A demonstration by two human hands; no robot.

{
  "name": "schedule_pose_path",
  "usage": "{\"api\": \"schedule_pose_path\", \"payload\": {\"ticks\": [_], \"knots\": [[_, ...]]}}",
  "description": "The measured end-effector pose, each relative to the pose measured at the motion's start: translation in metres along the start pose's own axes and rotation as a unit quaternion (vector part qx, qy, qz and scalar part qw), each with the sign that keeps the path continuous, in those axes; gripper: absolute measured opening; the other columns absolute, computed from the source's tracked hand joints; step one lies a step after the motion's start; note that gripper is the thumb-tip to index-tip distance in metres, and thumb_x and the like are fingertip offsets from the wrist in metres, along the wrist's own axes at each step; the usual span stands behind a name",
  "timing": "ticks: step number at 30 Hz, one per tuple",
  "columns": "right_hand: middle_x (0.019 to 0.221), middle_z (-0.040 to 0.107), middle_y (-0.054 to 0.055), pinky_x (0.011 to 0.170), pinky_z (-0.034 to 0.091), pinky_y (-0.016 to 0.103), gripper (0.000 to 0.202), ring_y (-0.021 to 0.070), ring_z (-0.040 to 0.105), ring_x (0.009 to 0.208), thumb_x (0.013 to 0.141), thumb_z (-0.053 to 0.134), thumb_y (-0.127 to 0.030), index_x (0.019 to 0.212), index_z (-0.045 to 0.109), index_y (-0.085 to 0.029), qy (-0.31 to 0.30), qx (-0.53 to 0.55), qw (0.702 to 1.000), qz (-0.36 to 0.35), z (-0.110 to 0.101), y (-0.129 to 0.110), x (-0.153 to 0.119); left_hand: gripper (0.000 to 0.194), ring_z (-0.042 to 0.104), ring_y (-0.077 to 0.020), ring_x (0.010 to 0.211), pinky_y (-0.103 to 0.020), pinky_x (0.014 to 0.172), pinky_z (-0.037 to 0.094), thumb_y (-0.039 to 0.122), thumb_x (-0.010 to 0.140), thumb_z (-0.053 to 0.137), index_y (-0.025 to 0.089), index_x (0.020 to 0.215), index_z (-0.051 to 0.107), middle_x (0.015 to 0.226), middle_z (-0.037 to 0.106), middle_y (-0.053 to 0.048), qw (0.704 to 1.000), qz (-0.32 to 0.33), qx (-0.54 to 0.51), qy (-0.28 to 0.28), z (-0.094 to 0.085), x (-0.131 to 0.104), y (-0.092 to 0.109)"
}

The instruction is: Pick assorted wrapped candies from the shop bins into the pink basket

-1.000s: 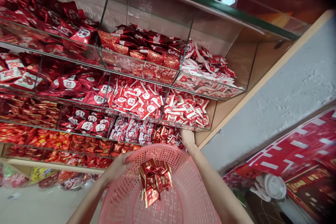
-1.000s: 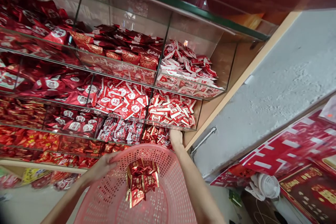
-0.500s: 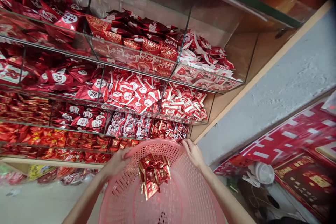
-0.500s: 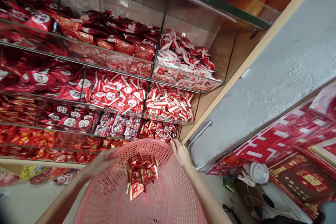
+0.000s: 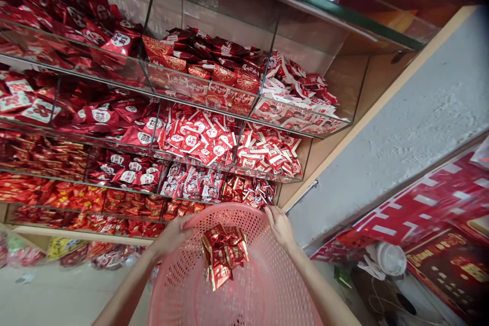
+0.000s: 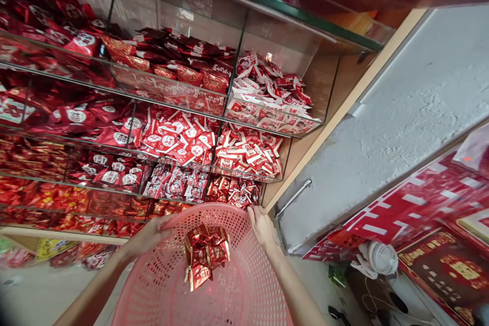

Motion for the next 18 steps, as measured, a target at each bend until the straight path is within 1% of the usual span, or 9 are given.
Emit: {"api": "schedule_pose_path", "payload": {"ticks": [4,8,12,15,18], "knots": [[0.089,0.056,0.005,0.078,0.037,0.023,0.042,0.0139,0.052,0.087,0.089,0.020,-0.038,0.093,0.058,-0.020,-0.018,-0.036,0.999,0.010,0.002,0.000,-0.003,0.048,0.058,-0.0176,0.080,-0.026,0.073,0.045,0.027,0.067,0.056,0.012,0.112,0.054,0.090,0.066,-0.004,1.000,0.004,0.010,0.010,-0.001,-0.001,0.001],[0.091,0.053,0.004,0.076,0.038,0.021,0.042,0.0125,0.052,0.085,0.088,0.020,-0.041,0.095,0.057,-0.023,-0.035,-0.048,0.998,0.012,0.006,0.000,-0.007,0.048,0.058,-0.0186,0.082,-0.027,0.074,0.046,0.026,0.068,0.055,0.012,0.114,0.053,0.091,0.066,-0.003,1.000,0.009,0.004,0.011,0.000,-0.003,0.001],[0.092,0.052,0.004,0.075,0.039,0.021,0.041,0.0127,0.053,0.088,0.087,0.022,-0.043,0.099,0.056,-0.024,-0.030,-0.065,0.997,0.027,0.008,0.002,-0.005,0.049,0.059,-0.0184,0.080,-0.028,0.075,0.046,0.026,0.068,0.055,0.012,0.116,0.052,0.092,0.065,-0.004,1.000,0.006,-0.004,0.012,0.000,-0.004,-0.004],[0.093,0.053,0.005,0.073,0.039,0.021,0.042,0.0130,0.054,0.088,0.087,0.023,-0.044,0.102,0.056,-0.024,-0.039,-0.073,0.995,0.048,0.008,0.002,-0.005,0.049,0.059,-0.0184,0.079,-0.028,0.074,0.046,0.027,0.069,0.056,0.012,0.115,0.052,0.093,0.065,-0.005,1.000,0.000,-0.010,0.013,-0.001,-0.004,-0.009],[0.095,0.054,0.005,0.069,0.038,0.021,0.042,0.0136,0.056,0.085,0.087,0.023,-0.045,0.102,0.056,-0.024,-0.048,-0.075,0.995,0.055,0.006,0.000,-0.008,0.047,0.058,-0.0191,0.084,-0.026,0.075,0.046,0.028,0.068,0.056,0.011,0.113,0.054,0.094,0.065,-0.005,1.000,-0.004,0.000,0.024,-0.003,-0.006,-0.011]]}}
Point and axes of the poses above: each hand's wrist, its own x-axis towards the middle knuckle, its own z-axis out of the palm, y = z × x, the point moved 5 cm from there along x, towards the middle knuckle
